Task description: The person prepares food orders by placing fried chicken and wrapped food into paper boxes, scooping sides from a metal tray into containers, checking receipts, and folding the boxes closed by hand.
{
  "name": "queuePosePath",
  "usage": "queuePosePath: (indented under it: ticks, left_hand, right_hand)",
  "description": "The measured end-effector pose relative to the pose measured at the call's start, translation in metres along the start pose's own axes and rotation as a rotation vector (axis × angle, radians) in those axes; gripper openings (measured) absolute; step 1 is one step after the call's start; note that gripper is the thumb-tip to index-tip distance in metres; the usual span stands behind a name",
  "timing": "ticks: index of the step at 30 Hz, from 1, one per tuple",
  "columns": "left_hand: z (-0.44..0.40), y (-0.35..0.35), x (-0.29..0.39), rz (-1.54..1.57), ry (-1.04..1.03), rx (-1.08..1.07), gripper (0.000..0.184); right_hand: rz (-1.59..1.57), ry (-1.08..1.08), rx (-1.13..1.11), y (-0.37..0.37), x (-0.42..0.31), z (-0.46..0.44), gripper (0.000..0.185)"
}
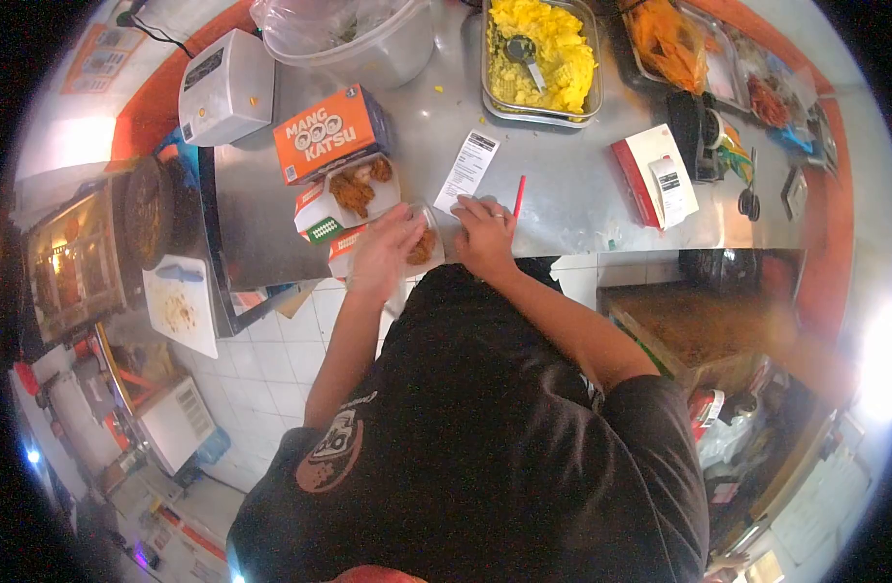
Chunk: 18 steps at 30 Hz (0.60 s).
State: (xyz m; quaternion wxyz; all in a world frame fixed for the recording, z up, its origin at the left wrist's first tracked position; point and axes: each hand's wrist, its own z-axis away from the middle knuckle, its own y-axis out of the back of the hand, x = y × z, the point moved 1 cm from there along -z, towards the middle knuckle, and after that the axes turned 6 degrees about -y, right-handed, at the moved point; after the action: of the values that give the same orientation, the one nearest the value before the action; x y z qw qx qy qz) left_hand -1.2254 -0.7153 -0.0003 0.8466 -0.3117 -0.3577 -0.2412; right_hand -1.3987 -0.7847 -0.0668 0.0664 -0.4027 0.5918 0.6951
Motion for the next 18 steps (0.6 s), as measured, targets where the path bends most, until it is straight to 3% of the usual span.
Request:
queuePosePath:
  ticks: [2, 4, 6, 9, 12, 18]
  left_hand:
    - [0.023, 0.018, 0.027, -0.216, -0.067, -0.003, 0.059]
    - [0.034, 0.093, -0.006, -0.579, -0.475, 0.210, 0.053]
    - [0.058, 0.092, -0.025, -0.388, -0.205, 0.842, 0.042]
    - [0.055, 0.135, -0.065, 0.427, 0.218, 0.349, 0.037]
    - [0.057, 0.123, -0.049, 0.417, 0.140, 0.235, 0.034]
    - [0.046, 0.109, -0.055, 0.166, 0.253, 0.109, 0.034]
  right_hand:
    - [-0.007, 0.009, 0.008, 0.001, -0.001, 0.001, 0.042]
    - [0.014, 0.001, 0.004, -0.002, 0.002, 0.002, 0.043]
    - [0.028, -0.001, -0.005, -0.002, 0.002, 0.000, 0.043]
    - [0.034, -0.007, -0.030, -0.001, -0.002, 0.000, 0.044]
    - [0.022, -0.026, -0.043, -0.002, 0.001, -0.003, 0.046]
    - [0.007, -0.110, -0.006, -0.003, 0.012, -0.024, 0.049]
